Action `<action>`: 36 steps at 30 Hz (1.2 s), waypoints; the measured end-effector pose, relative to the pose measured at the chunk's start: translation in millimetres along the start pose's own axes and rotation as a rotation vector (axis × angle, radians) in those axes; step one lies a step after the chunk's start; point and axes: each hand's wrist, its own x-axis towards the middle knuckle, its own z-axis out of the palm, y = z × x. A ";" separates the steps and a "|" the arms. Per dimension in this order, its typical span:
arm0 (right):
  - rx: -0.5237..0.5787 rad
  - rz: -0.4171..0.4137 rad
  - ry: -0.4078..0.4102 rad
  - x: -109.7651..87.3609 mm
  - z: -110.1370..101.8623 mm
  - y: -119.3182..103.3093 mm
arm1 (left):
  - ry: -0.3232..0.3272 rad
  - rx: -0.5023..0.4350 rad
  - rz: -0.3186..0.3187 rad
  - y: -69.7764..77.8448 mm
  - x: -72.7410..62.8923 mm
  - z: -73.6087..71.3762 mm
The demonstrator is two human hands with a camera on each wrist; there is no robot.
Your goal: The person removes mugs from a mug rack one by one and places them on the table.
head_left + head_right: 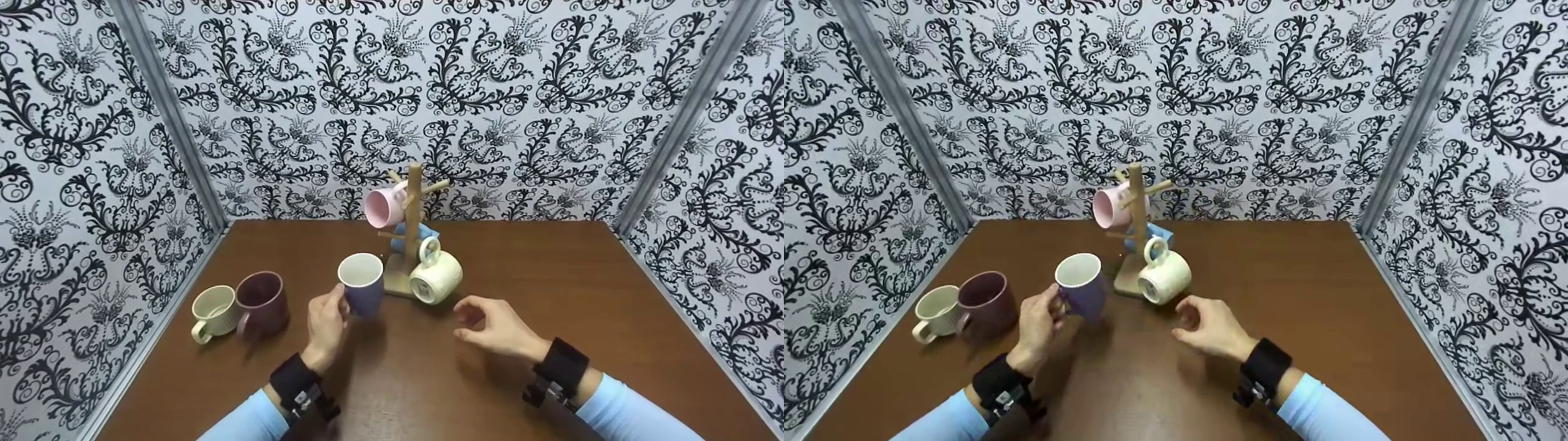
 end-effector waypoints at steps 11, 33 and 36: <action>0.004 0.005 -0.015 -1.6 -1.2 -0.4 | 0.053 0.128 0.036 0.8 2.4 -10.4; 0.017 0.005 -0.040 -1.4 0.1 -0.8 | 0.164 0.142 0.007 -7.2 12.5 -39.7; 0.017 0.006 -0.045 -1.4 0.1 -1.3 | 0.174 0.150 0.025 -8.5 13.6 -41.9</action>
